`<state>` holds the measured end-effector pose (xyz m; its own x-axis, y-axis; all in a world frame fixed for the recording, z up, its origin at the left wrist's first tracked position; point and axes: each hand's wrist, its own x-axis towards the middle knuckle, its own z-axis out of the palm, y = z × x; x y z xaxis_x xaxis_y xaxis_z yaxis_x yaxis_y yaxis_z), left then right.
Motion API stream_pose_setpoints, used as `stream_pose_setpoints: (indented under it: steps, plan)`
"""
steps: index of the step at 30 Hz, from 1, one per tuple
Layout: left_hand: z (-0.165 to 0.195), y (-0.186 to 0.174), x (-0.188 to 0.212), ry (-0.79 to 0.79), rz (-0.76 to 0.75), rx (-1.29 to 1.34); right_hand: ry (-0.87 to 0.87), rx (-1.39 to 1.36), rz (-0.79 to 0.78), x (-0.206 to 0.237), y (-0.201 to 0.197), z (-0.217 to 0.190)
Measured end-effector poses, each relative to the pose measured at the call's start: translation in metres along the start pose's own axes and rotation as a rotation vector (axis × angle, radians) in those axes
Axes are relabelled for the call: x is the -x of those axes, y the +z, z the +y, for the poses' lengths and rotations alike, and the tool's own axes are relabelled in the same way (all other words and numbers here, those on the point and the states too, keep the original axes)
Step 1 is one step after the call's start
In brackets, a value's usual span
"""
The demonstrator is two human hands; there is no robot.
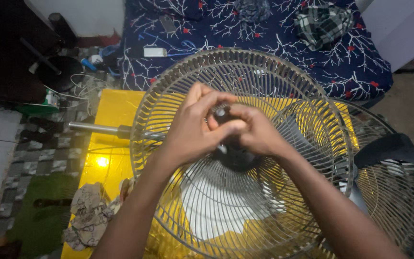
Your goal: The person cleans and services a pedestal fan on a table. They wipe the fan blades with a cloth, remove the blade assembly from the motor shaft, wipe the blades and hub, unscrew the rear grille nut with a screwdriver, and wipe the motor housing and grille.
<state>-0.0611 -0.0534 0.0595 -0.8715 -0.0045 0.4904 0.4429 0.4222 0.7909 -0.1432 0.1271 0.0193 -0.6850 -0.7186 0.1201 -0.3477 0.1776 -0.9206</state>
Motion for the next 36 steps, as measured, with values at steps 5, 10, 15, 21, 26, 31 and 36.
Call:
stream_pose_setpoints:
  steps: [5,10,15,21,26,31,36]
  plan:
    - [0.0,-0.003,0.001,0.048,0.021,-0.13,0.127,-0.185,-0.091,0.002,-0.006,0.001]
    - [0.008,-0.002,0.002,-0.298,-0.028,-0.073,0.063,0.064,-0.055,0.004,-0.006,-0.005]
    - [0.008,-0.007,0.003,-0.054,-0.024,-0.012,0.045,-0.15,-0.086,0.004,-0.003,-0.016]
    - [0.002,-0.002,0.006,0.072,0.031,-0.012,0.072,0.04,-0.037,0.003,-0.001,-0.019]
    - [-0.001,-0.003,0.006,-0.09,-0.017,-0.125,0.023,0.056,-0.039,0.004,-0.001,-0.017]
    - [0.002,-0.002,0.004,0.207,0.004,-0.052,0.113,-0.063,0.009,0.003,-0.001,-0.016]
    - [0.004,-0.001,0.003,-0.085,0.023,-0.126,0.149,0.227,-0.033,0.005,-0.001,-0.017]
